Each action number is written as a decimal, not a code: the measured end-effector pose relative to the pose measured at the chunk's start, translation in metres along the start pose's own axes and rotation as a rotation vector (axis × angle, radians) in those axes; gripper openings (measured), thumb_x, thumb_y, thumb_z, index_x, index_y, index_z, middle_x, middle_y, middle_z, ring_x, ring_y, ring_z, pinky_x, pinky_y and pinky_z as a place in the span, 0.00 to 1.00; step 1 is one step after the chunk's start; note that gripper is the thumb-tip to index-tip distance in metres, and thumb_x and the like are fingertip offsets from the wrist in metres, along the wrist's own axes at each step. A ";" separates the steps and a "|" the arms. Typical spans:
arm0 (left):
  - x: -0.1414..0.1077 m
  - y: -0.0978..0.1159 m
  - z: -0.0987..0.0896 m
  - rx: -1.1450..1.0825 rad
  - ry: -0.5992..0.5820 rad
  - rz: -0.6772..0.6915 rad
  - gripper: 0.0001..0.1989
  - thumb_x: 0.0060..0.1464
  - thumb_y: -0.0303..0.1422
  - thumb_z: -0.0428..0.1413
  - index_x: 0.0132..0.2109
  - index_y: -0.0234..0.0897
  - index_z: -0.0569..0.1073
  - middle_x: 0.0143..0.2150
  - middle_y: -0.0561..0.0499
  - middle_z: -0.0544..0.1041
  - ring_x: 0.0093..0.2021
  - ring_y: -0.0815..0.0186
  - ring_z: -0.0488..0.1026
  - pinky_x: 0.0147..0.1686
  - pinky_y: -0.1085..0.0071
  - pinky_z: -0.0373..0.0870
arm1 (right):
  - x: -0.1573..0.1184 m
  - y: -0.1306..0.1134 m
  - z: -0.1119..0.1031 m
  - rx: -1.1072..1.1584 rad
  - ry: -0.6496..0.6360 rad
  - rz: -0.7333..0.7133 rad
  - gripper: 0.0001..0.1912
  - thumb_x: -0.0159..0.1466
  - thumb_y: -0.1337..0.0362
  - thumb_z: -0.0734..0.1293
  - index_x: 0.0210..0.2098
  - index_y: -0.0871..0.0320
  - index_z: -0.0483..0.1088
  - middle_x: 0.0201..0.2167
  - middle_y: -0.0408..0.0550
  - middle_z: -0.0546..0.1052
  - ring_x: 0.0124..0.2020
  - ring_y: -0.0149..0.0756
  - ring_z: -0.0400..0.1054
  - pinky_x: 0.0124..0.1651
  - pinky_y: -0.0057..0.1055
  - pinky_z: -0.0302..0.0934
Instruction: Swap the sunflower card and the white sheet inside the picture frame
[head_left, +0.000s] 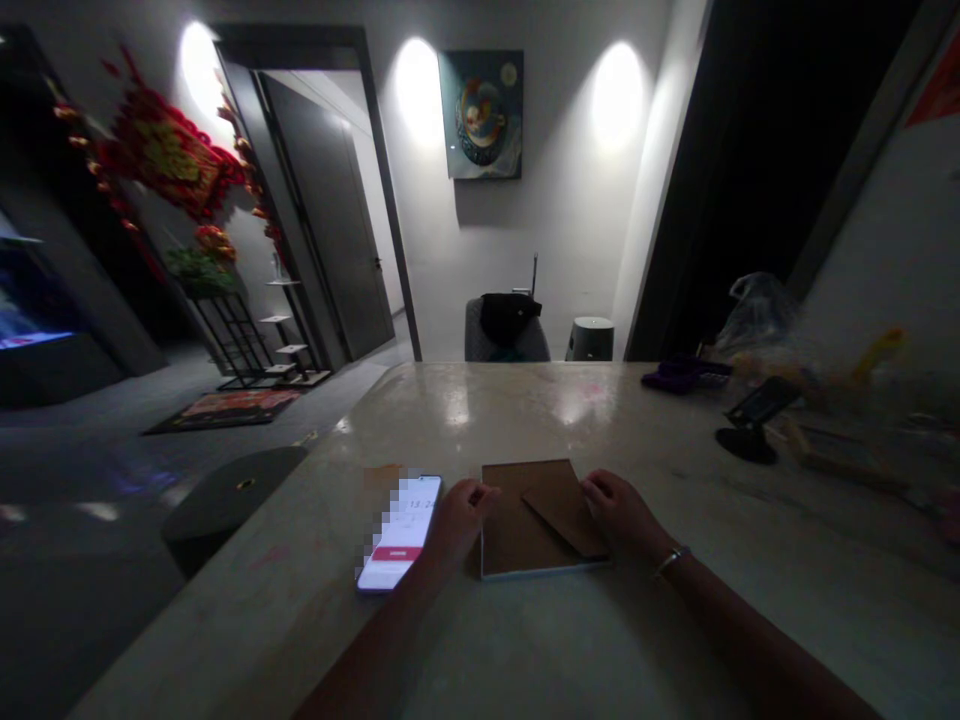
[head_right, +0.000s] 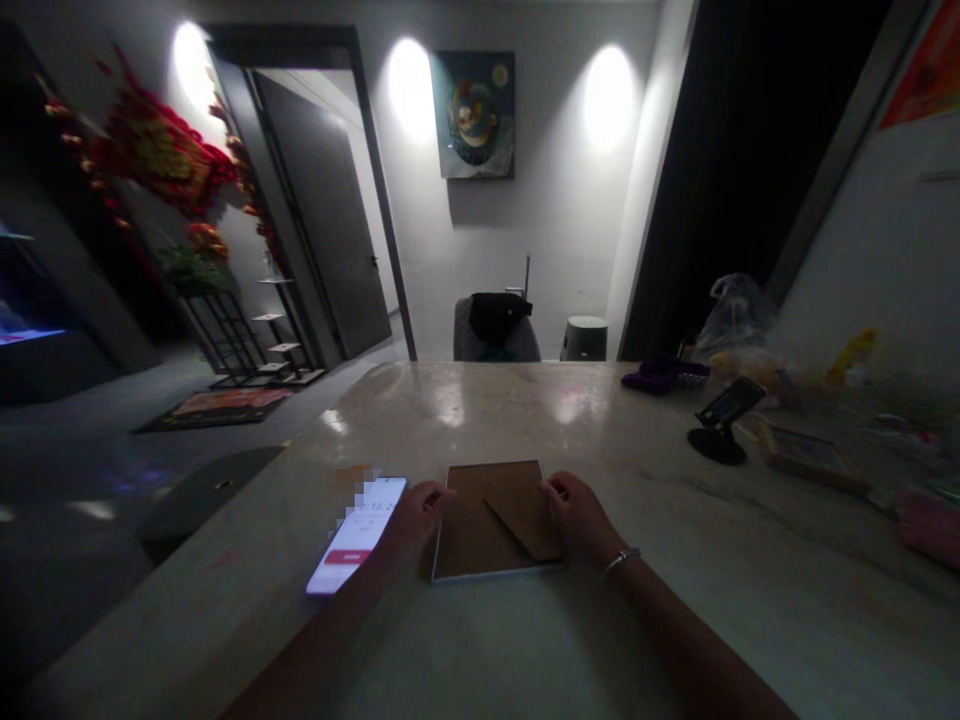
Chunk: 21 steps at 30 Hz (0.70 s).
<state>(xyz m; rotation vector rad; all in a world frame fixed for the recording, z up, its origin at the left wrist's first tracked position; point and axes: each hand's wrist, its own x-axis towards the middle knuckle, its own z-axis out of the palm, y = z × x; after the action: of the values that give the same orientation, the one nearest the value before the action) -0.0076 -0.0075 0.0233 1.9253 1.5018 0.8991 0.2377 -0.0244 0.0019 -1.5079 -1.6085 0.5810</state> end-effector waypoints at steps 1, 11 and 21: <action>0.000 -0.001 0.000 -0.004 -0.011 -0.001 0.17 0.48 0.46 0.47 0.30 0.35 0.69 0.29 0.51 0.71 0.31 0.66 0.68 0.32 0.70 0.63 | 0.000 -0.001 0.000 0.016 -0.011 0.001 0.15 0.57 0.55 0.56 0.21 0.59 0.63 0.20 0.42 0.67 0.24 0.32 0.62 0.27 0.26 0.55; 0.003 -0.012 0.002 0.107 -0.053 -0.044 0.21 0.48 0.50 0.43 0.24 0.36 0.64 0.22 0.55 0.65 0.24 0.69 0.62 0.25 0.73 0.55 | -0.002 -0.001 -0.002 0.030 -0.058 0.025 0.15 0.57 0.55 0.57 0.21 0.58 0.61 0.20 0.40 0.65 0.25 0.31 0.60 0.28 0.26 0.54; 0.000 -0.005 0.002 0.051 -0.012 -0.004 0.10 0.48 0.36 0.49 0.34 0.35 0.70 0.29 0.51 0.71 0.31 0.67 0.68 0.32 0.71 0.63 | -0.005 0.000 -0.002 -0.021 -0.021 -0.119 0.13 0.58 0.61 0.57 0.40 0.59 0.64 0.24 0.43 0.69 0.25 0.30 0.63 0.29 0.26 0.58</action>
<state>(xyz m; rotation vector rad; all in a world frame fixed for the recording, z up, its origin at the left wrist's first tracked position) -0.0092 -0.0062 0.0188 1.9594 1.5348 0.8532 0.2393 -0.0296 0.0019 -1.4140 -1.7118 0.5166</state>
